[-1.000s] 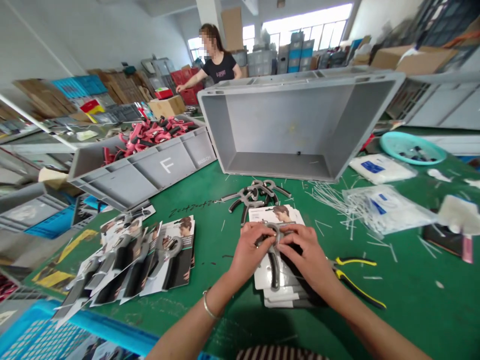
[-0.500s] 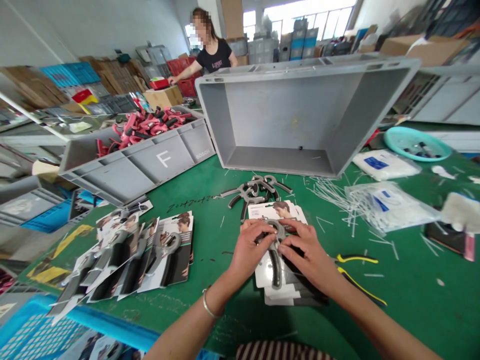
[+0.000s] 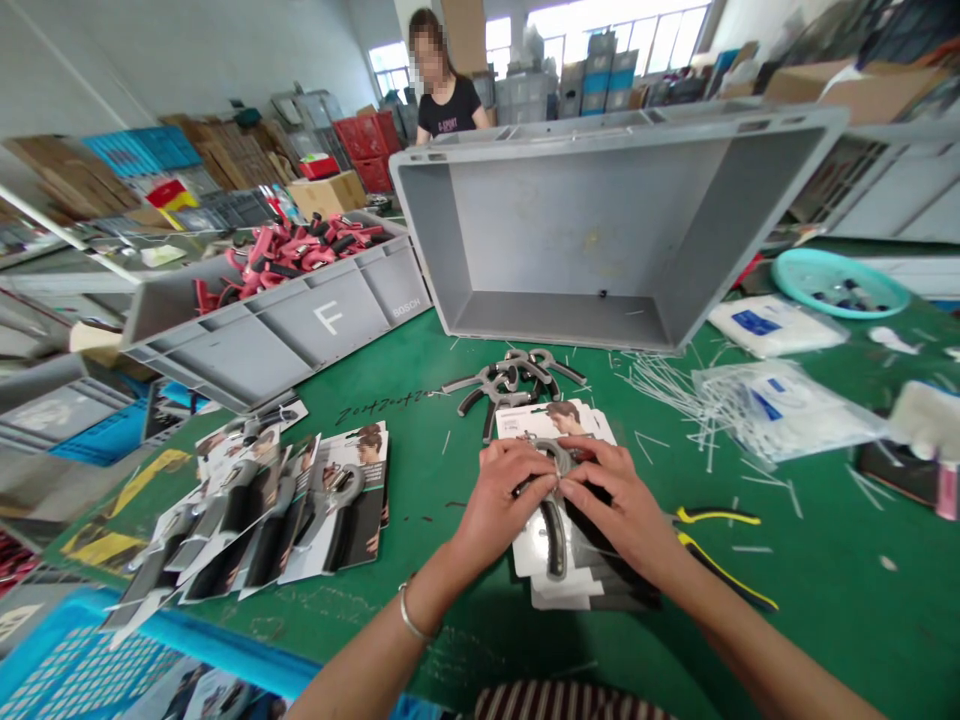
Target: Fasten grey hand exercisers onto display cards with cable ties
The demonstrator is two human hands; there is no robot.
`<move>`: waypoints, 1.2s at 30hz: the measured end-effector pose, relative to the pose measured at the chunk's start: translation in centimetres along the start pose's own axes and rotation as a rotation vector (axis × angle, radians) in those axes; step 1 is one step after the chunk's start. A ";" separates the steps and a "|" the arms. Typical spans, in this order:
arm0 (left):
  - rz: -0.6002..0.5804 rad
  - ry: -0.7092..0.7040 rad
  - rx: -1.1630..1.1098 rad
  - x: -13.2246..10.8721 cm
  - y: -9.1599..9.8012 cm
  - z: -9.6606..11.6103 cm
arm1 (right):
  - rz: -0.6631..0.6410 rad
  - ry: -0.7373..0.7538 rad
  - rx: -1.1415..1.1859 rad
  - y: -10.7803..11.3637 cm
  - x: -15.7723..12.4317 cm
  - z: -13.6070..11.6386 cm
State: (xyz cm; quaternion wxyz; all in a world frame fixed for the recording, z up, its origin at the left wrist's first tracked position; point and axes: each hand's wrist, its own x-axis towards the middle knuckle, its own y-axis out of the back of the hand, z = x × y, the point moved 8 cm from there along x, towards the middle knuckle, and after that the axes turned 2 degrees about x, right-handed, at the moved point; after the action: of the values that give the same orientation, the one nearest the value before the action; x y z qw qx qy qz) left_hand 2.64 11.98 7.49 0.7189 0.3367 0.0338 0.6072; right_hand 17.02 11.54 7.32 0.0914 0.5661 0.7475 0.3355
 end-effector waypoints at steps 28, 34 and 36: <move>-0.029 -0.028 0.557 -4.8 -0.4 5.5 | 0.168 0.026 -0.004 0.8 -1.2 -0.6; -0.071 0.229 0.581 -6.9 1.2 2.9 | -0.150 0.188 -0.331 -0.3 -4.5 -4.1; -0.120 0.265 0.489 -6.5 1.1 2.0 | -0.193 0.229 -0.513 -1.3 -4.4 -5.0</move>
State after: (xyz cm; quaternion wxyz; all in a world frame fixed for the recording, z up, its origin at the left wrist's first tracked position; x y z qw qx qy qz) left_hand 0.95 5.32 7.27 0.6404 0.4152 0.2926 0.5762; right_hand 14.95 5.40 9.26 0.1781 0.4092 0.6942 0.5647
